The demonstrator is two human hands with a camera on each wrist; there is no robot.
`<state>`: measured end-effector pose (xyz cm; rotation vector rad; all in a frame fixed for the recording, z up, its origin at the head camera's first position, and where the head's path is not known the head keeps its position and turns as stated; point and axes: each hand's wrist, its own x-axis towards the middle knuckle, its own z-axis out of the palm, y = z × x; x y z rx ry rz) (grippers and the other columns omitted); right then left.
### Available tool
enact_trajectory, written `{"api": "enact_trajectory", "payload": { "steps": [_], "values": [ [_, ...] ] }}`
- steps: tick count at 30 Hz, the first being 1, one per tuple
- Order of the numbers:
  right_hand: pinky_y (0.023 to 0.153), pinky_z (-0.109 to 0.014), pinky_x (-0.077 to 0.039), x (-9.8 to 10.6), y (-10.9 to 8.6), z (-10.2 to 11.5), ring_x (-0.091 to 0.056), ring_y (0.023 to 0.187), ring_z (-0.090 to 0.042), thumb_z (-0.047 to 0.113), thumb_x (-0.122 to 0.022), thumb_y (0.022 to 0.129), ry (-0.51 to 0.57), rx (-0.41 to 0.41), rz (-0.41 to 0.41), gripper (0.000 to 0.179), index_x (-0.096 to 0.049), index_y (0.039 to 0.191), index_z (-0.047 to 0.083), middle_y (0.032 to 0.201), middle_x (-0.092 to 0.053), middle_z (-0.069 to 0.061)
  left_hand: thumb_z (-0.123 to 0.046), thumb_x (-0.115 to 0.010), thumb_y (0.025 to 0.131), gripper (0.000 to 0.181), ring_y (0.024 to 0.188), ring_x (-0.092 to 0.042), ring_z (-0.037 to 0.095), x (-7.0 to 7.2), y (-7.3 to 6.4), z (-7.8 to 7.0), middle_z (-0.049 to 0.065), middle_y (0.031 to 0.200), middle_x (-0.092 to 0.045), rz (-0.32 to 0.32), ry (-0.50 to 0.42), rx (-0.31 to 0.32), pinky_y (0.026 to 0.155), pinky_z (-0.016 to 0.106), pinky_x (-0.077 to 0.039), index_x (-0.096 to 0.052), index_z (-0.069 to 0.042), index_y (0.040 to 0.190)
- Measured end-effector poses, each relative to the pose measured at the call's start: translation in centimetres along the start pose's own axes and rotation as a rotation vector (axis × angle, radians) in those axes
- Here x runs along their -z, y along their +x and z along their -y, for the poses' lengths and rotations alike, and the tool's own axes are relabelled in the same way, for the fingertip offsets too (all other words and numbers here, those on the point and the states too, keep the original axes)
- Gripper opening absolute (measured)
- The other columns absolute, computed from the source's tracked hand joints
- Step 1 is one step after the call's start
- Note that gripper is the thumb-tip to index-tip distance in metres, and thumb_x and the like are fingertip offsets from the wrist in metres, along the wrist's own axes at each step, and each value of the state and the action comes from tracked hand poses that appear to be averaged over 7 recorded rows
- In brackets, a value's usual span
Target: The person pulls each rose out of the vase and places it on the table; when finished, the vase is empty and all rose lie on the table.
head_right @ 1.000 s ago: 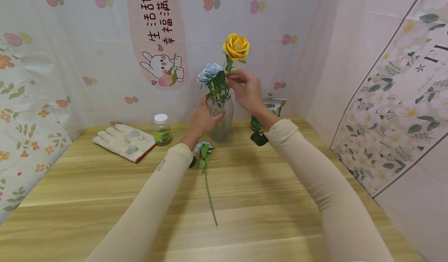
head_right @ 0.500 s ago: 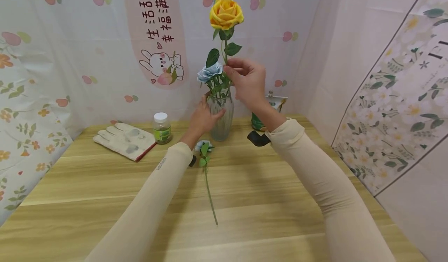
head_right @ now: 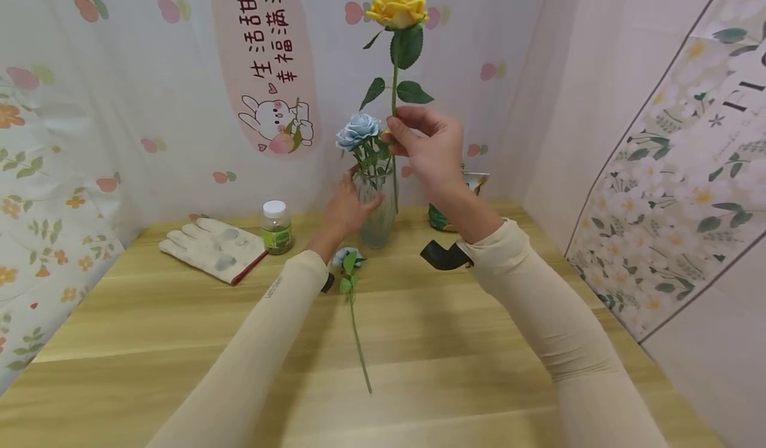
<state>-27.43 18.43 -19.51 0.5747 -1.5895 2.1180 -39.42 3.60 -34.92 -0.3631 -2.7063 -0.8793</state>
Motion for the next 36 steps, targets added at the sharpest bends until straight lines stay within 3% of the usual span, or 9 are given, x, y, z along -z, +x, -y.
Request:
{"api": "enact_trajectory", "payload": {
  "steps": [5,11,16,20,24,29,36],
  "values": [
    [0.073,-0.03,-0.058,0.4,-0.7,-0.1,-0.072,0.068,-0.02,-0.009,-0.067,0.087,0.13,-0.081,-0.024,0.014,-0.075,0.095,0.001,0.086,-0.071,-0.011,-0.069,-0.055,0.09,0.087,0.105,-0.062,0.04,-0.4,-0.5,0.5,0.023,0.13,-0.048,-0.006,-0.045,-0.015,0.083,0.051,-0.053,-0.016,-0.022,0.152],
    [0.072,-0.027,-0.058,0.7,-0.7,-0.2,-0.073,0.07,-0.021,-0.005,-0.069,0.087,0.138,-0.211,-0.047,0.014,-0.072,0.1,-0.004,0.089,-0.069,-0.013,-0.071,-0.055,0.088,0.088,0.109,-0.061,0.038,0.3,0.0,0.3,0.02,0.132,-0.049,-0.01,-0.032,-0.008,0.084,0.05,-0.053,-0.018,-0.023,0.152],
    [0.066,-0.025,-0.058,1.0,-1.7,-0.7,-0.074,0.074,-0.02,-0.001,-0.069,0.089,0.161,-0.33,-0.006,0.028,-0.063,0.116,-0.003,0.094,-0.073,-0.011,-0.07,-0.06,0.086,0.094,0.121,-0.055,0.034,1.2,0.5,0.1,0.017,0.139,-0.049,-0.037,-0.002,-0.02,0.094,0.047,-0.049,-0.024,-0.015,0.154],
    [0.063,-0.025,-0.057,1.5,-3.3,-1.6,-0.074,0.074,-0.016,0.004,-0.066,0.093,0.067,-0.417,0.063,0.043,-0.051,0.133,-0.004,0.093,-0.075,-0.004,-0.068,-0.064,0.084,0.096,0.129,-0.05,0.032,1.5,0.7,0.0,0.015,0.145,-0.046,-0.03,0.027,-0.015,0.1,0.045,-0.046,-0.027,-0.012,0.154],
    [0.065,-0.027,-0.058,2.3,-5.2,-2.7,-0.073,0.075,-0.013,0.009,-0.065,0.096,-0.079,-0.479,0.128,0.054,-0.044,0.143,-0.006,0.093,-0.075,0.004,-0.068,-0.062,0.086,0.101,0.133,-0.046,0.031,1.4,0.7,-0.2,0.014,0.151,-0.041,0.036,0.046,0.016,0.101,0.044,-0.045,-0.019,-0.01,0.157],
    [0.06,-0.026,-0.057,3.7,-7.2,-4.1,-0.073,0.073,-0.012,0.011,-0.063,0.098,-0.18,-0.571,0.179,0.054,-0.042,0.145,-0.007,0.092,-0.075,0.009,-0.062,-0.061,0.09,0.096,0.124,-0.053,0.032,1.1,1.0,-0.7,0.016,0.147,-0.042,0.065,0.049,-0.001,0.092,0.043,-0.051,-0.015,-0.008,0.154],
    [0.056,-0.026,-0.055,5.3,-9.2,-6.2,-0.073,0.075,-0.012,0.013,-0.068,0.095,-0.313,-0.663,0.219,0.055,-0.047,0.144,-0.003,0.094,-0.075,0.009,-0.065,-0.058,0.09,0.094,0.123,-0.053,0.029,1.5,0.7,-0.6,0.014,0.15,-0.037,0.078,0.068,-0.012,0.092,0.041,-0.05,-0.015,-0.009,0.152]
  ]
}}
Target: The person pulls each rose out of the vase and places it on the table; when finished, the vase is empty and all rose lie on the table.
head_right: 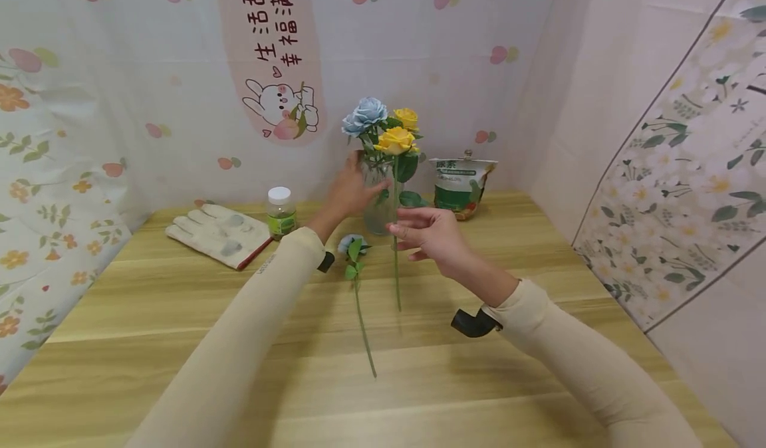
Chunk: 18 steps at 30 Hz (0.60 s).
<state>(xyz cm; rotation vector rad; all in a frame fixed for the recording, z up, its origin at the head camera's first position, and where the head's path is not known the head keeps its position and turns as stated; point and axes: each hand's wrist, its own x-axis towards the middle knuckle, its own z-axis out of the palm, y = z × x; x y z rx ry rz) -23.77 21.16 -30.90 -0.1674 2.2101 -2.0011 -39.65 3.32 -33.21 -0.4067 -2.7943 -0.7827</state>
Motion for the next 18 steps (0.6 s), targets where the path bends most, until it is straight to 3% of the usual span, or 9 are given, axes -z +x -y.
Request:
{"api": "enact_trajectory", "payload": {
  "steps": [7,13,18],
  "values": [
    [0.046,-0.023,-0.047,0.1,-0.2,-3.1,-0.074,0.076,-0.015,0.017,-0.073,0.092,-0.074,-0.085,0.034,0.057,-0.051,0.142,-0.001,0.099,-0.076,0.005,-0.063,-0.059,0.091,0.094,0.108,-0.058,0.027,0.5,0.2,0.4,0.015,0.149,-0.037,0.061,0.063,-0.033,0.08,0.037,-0.052,-0.015,-0.007,0.151],
    [0.043,-0.02,-0.042,-0.2,-0.4,-5.1,-0.073,0.074,-0.015,0.015,-0.074,0.09,-0.078,-0.145,0.036,0.056,-0.053,0.139,-0.001,0.101,-0.076,-0.002,-0.051,-0.063,0.094,0.089,0.11,-0.059,0.027,0.5,0.3,0.5,0.015,0.151,-0.035,0.082,0.096,-0.049,0.083,0.036,-0.052,-0.015,-0.005,0.153],
    [0.042,-0.018,-0.042,-0.5,-0.5,-6.1,-0.073,0.07,-0.013,0.012,-0.074,0.091,-0.063,-0.17,0.047,0.055,-0.052,0.139,-0.002,0.105,-0.075,-0.008,-0.063,-0.056,0.093,0.094,0.106,-0.06,0.026,0.9,0.2,0.5,0.014,0.154,-0.033,0.071,0.091,-0.058,0.077,0.035,-0.053,-0.016,-0.004,0.153]
  ]
}}
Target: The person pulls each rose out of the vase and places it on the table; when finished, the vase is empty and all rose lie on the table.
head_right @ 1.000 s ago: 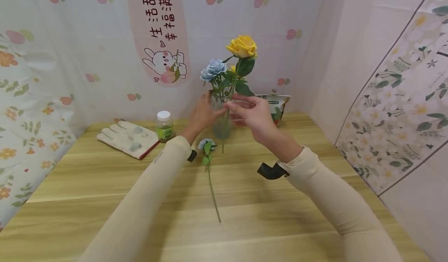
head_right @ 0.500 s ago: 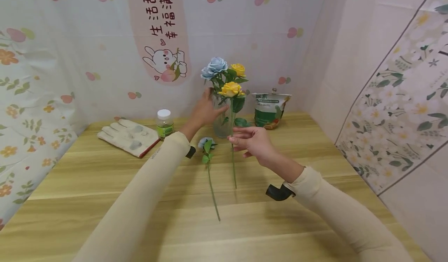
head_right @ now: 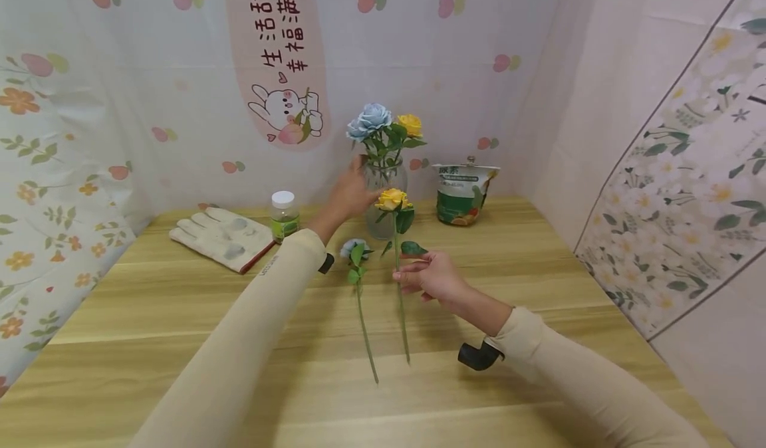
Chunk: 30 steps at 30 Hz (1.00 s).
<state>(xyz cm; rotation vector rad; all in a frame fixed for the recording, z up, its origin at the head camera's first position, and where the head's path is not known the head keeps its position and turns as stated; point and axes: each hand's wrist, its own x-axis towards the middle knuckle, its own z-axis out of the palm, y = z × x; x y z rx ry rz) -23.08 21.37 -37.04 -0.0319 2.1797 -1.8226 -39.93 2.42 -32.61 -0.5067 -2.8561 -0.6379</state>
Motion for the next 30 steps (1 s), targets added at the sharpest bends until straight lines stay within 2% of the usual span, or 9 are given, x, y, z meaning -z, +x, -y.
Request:
{"api": "enact_trajectory", "payload": {
  "steps": [3,7,10,13,18,24,26,30],
  "values": [
    [0.043,-0.018,-0.042,-0.1,0.0,-0.5,-0.073,0.07,-0.013,0.012,-0.073,0.092,0.006,-0.02,0.011,0.056,-0.049,0.139,-0.004,0.103,-0.075,-0.006,-0.069,-0.052,0.091,0.094,0.109,-0.058,0.027,0.3,-0.1,0.0,0.014,0.156,-0.03,-0.003,0.026,-0.011,0.078,0.035,-0.052,-0.027,0.0,0.149],
    [0.043,-0.017,-0.043,-0.1,0.2,-1.3,-0.072,0.07,-0.014,0.012,-0.072,0.092,0.0,-0.039,0.009,0.055,-0.048,0.137,-0.005,0.104,-0.074,-0.006,-0.07,-0.049,0.092,0.084,0.113,-0.056,0.027,0.5,-0.1,-0.1,0.013,0.157,-0.026,0.0,0.053,-0.042,0.078,0.034,-0.052,-0.049,0.004,0.131],
    [0.042,-0.016,-0.043,-0.1,0.4,-2.1,-0.072,0.068,-0.014,0.01,-0.073,0.091,0.006,-0.056,0.004,0.054,-0.048,0.135,-0.006,0.104,-0.074,-0.006,-0.069,-0.05,0.092,0.079,0.11,-0.055,0.026,0.3,0.0,-0.2,0.013,0.155,-0.027,0.012,0.058,-0.054,0.08,0.034,-0.051,-0.053,0.003,0.124],
    [0.042,-0.016,-0.043,-0.3,0.7,-2.9,-0.072,0.067,-0.014,0.009,-0.074,0.09,0.012,-0.068,0.018,0.056,-0.046,0.137,-0.006,0.107,-0.073,-0.01,-0.068,-0.051,0.092,0.083,0.106,-0.055,0.025,0.1,-0.1,-0.1,0.014,0.151,-0.031,0.02,0.03,-0.038,0.08,0.035,-0.051,-0.04,0.002,0.135],
    [0.042,-0.015,-0.043,-0.3,1.1,-3.5,-0.072,0.068,-0.015,0.005,-0.071,0.091,0.043,-0.076,0.049,0.057,-0.043,0.139,-0.007,0.111,-0.072,-0.015,-0.07,-0.05,0.092,0.096,0.107,-0.057,0.027,0.4,-0.2,-0.2,0.016,0.154,-0.031,0.021,0.014,-0.012,0.073,0.035,-0.052,-0.017,-0.002,0.151],
    [0.043,-0.015,-0.045,-0.4,1.3,-4.3,-0.073,0.07,-0.016,0.003,-0.067,0.093,0.085,-0.116,0.065,0.054,-0.043,0.139,-0.01,0.112,-0.071,-0.015,-0.069,-0.048,0.093,0.091,0.111,-0.057,0.028,0.3,-0.2,-0.1,0.016,0.158,-0.024,0.031,0.04,-0.022,0.076,0.035,-0.052,-0.033,0.003,0.146],
    [0.044,-0.015,-0.046,-0.6,1.3,-4.3,-0.073,0.071,-0.016,0.004,-0.066,0.094,0.09,-0.128,0.059,0.052,-0.043,0.139,-0.009,0.111,-0.071,-0.013,-0.068,-0.049,0.093,0.091,0.11,-0.057,0.028,0.3,-0.3,-0.1,0.016,0.157,-0.025,0.037,0.02,-0.019,0.079,0.036,-0.052,-0.03,0.003,0.147],
    [0.045,-0.016,-0.047,-1.0,1.4,-4.1,-0.074,0.074,-0.017,0.005,-0.066,0.095,0.092,-0.139,0.032,0.048,-0.044,0.136,-0.008,0.108,-0.072,-0.01,-0.067,-0.051,0.092,0.097,0.112,-0.058,0.03,0.2,-0.4,-0.1,0.018,0.155,-0.028,0.031,-0.027,-0.013,0.083,0.038,-0.052,-0.011,-0.002,0.153]
  ]
}}
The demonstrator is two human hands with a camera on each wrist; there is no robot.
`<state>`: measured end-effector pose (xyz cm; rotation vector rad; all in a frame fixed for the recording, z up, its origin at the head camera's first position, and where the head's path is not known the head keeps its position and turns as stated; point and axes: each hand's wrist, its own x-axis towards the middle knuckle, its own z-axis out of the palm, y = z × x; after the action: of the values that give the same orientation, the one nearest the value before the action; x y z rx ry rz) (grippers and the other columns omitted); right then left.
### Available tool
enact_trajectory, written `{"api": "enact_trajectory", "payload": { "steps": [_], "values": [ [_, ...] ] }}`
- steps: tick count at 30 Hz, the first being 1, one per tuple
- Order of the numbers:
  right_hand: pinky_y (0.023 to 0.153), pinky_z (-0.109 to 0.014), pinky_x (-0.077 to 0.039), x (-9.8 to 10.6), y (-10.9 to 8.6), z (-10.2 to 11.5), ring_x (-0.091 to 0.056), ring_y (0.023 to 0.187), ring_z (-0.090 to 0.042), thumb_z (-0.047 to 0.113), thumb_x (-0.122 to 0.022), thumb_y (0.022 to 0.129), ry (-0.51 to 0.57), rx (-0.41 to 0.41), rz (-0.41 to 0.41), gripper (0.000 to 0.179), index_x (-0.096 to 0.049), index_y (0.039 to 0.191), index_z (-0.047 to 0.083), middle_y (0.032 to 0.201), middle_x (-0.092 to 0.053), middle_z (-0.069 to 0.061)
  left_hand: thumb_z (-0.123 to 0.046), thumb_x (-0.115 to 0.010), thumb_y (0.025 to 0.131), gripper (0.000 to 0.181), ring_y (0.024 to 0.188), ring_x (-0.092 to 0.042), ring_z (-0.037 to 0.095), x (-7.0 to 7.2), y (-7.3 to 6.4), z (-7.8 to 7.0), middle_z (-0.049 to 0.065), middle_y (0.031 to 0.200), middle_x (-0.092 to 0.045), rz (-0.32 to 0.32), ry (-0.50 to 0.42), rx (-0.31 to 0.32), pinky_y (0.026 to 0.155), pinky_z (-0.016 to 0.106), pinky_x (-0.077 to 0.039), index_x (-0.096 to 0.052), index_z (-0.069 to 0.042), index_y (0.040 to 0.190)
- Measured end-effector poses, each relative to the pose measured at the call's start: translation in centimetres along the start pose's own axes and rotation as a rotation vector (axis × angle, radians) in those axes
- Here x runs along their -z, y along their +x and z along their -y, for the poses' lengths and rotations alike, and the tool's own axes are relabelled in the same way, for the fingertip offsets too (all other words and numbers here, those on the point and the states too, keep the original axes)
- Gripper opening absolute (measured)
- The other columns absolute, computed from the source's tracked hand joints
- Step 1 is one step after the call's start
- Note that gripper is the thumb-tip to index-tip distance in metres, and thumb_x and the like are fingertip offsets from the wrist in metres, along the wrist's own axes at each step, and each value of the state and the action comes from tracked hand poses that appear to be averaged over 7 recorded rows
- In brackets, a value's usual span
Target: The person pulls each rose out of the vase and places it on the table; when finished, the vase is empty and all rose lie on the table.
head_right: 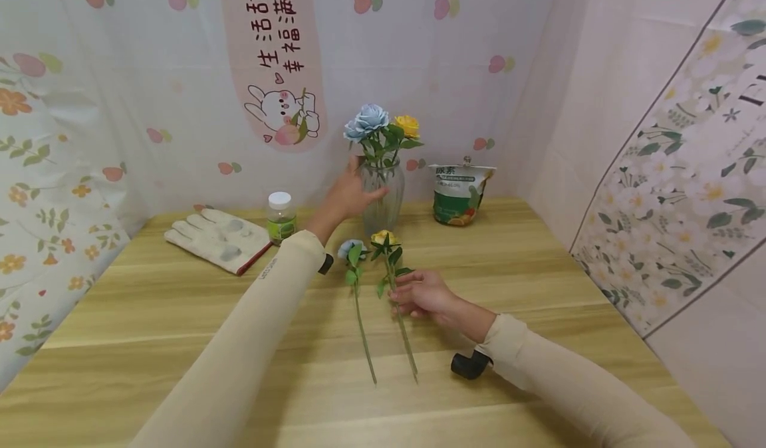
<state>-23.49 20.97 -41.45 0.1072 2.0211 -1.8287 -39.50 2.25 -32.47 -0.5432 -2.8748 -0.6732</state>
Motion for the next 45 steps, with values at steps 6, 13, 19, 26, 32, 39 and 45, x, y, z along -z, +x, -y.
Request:
{"api": "enact_trajectory", "payload": {
  "steps": [6,13,19,26,32,39,45],
  "values": [
    [0.047,-0.017,-0.049,-0.3,0.4,-0.2,-0.073,0.072,-0.016,0.003,-0.065,0.095,0.007,0.005,-0.007,0.046,-0.045,0.134,-0.01,0.101,-0.072,-0.01,-0.067,-0.051,0.093,0.099,0.119,-0.055,0.031,0.1,0.0,0.0,0.017,0.158,-0.026,-0.002,-0.001,0.007,0.087,0.038,-0.051,-0.008,-0.002,0.155],
    [0.051,-0.018,-0.052,-0.4,1.1,-0.6,-0.073,0.07,-0.013,0.003,-0.066,0.094,0.011,0.014,-0.001,0.048,-0.045,0.134,-0.012,0.095,-0.073,-0.007,-0.066,-0.049,0.094,0.095,0.127,-0.051,0.031,0.0,0.2,0.1,0.016,0.159,-0.022,0.0,0.027,-0.013,0.092,0.039,-0.05,-0.019,0.003,0.152],
    [0.05,-0.018,-0.052,-0.5,1.3,-1.0,-0.073,0.071,-0.014,0.001,-0.066,0.093,0.013,0.008,0.007,0.045,-0.046,0.131,-0.011,0.094,-0.073,-0.007,-0.066,-0.05,0.093,0.095,0.121,-0.054,0.03,0.0,0.0,0.0,0.016,0.156,-0.026,0.002,-0.001,-0.013,0.089,0.038,-0.051,-0.016,0.0,0.152],
    [0.048,-0.019,-0.05,-0.4,1.2,-0.8,-0.072,0.072,-0.014,0.003,-0.068,0.093,-0.057,0.029,-0.002,0.044,-0.049,0.131,-0.009,0.098,-0.073,-0.008,-0.065,-0.051,0.094,0.091,0.116,-0.055,0.029,0.0,0.0,0.0,0.016,0.155,-0.026,-0.011,-0.012,-0.017,0.082,0.037,-0.052,-0.021,0.001,0.149],
    [0.045,-0.019,-0.047,-0.2,1.1,-0.6,-0.07,0.065,-0.013,0.005,-0.07,0.092,-0.13,0.014,0.009,0.044,-0.052,0.13,-0.007,0.097,-0.073,-0.007,-0.065,-0.051,0.094,0.09,0.108,-0.056,0.027,-0.2,0.1,0.2,0.014,0.151,-0.027,-0.013,-0.012,-0.025,0.083,0.038,-0.052,-0.021,0.001,0.149],
    [0.046,-0.021,-0.046,0.2,0.9,-0.2,-0.072,0.072,-0.018,0.009,-0.07,0.092,-0.184,0.006,0.031,0.045,-0.053,0.132,-0.003,0.104,-0.073,-0.009,-0.066,-0.05,0.093,0.092,0.108,-0.056,0.027,-0.1,0.0,0.2,0.014,0.151,-0.029,-0.013,-0.018,-0.016,0.081,0.037,-0.051,-0.018,-0.001,0.15],
    [0.046,-0.02,-0.045,1.4,0.6,1.0,-0.073,0.075,-0.021,0.012,-0.068,0.094,-0.263,0.026,0.074,0.046,-0.052,0.133,-0.006,0.11,-0.072,-0.014,-0.068,-0.049,0.093,0.097,0.115,-0.055,0.029,-0.2,0.0,0.2,0.015,0.157,-0.023,-0.001,-0.003,-0.011,0.087,0.038,-0.051,-0.015,0.001,0.154]
  ]
}}
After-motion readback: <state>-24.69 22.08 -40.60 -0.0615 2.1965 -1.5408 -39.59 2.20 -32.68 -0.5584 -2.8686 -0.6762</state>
